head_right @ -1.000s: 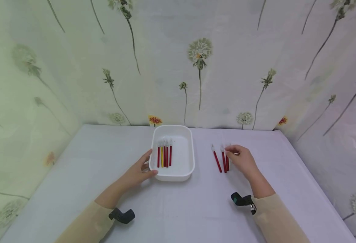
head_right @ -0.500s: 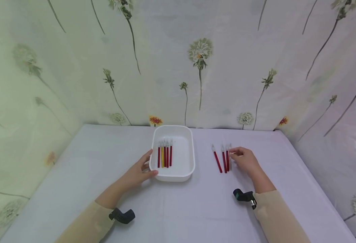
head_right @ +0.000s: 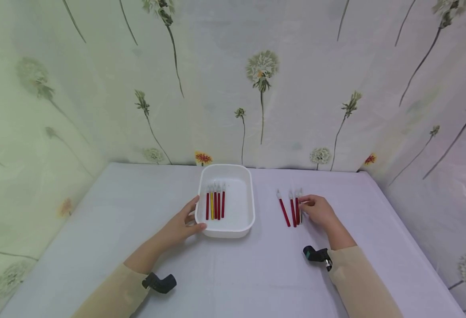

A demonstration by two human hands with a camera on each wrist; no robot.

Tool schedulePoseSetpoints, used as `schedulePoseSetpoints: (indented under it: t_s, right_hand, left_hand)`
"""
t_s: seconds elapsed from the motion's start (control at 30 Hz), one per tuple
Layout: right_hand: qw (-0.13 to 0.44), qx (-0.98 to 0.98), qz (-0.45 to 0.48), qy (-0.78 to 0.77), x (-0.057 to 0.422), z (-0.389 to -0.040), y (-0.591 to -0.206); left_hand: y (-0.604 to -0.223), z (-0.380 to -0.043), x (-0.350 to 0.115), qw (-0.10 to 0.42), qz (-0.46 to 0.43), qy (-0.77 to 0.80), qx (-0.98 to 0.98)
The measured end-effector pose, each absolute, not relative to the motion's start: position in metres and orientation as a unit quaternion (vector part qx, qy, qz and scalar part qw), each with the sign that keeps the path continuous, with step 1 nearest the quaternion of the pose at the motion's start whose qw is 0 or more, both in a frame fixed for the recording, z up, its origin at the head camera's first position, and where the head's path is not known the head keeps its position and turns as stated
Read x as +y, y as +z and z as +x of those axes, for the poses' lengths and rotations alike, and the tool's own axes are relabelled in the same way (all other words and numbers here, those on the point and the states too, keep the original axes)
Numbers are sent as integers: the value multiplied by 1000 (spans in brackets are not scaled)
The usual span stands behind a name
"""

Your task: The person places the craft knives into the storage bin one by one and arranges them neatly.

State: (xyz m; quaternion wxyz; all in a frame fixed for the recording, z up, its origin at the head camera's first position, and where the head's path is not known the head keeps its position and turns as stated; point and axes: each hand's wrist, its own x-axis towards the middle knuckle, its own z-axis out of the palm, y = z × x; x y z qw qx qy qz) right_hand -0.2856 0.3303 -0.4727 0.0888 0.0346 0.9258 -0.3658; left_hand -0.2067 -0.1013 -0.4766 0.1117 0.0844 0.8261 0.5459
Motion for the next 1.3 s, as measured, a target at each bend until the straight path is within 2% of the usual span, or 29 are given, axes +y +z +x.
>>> schedulePoseSetpoints:
  t_s: [0.37, 0.67, 1.3]
  right_hand:
    - [63, 941, 1, -332, 331, -288, -476]
    - [81, 946, 14, -314, 330, -287, -469]
    - [63, 932, 34, -355, 338, -288, -476]
  left_hand:
    - [-477, -207, -102, 113, 81, 545, 827]
    - [-478, -208, -102, 114, 84, 549, 824]
    - [-475, -206, -101, 118, 80, 549, 824]
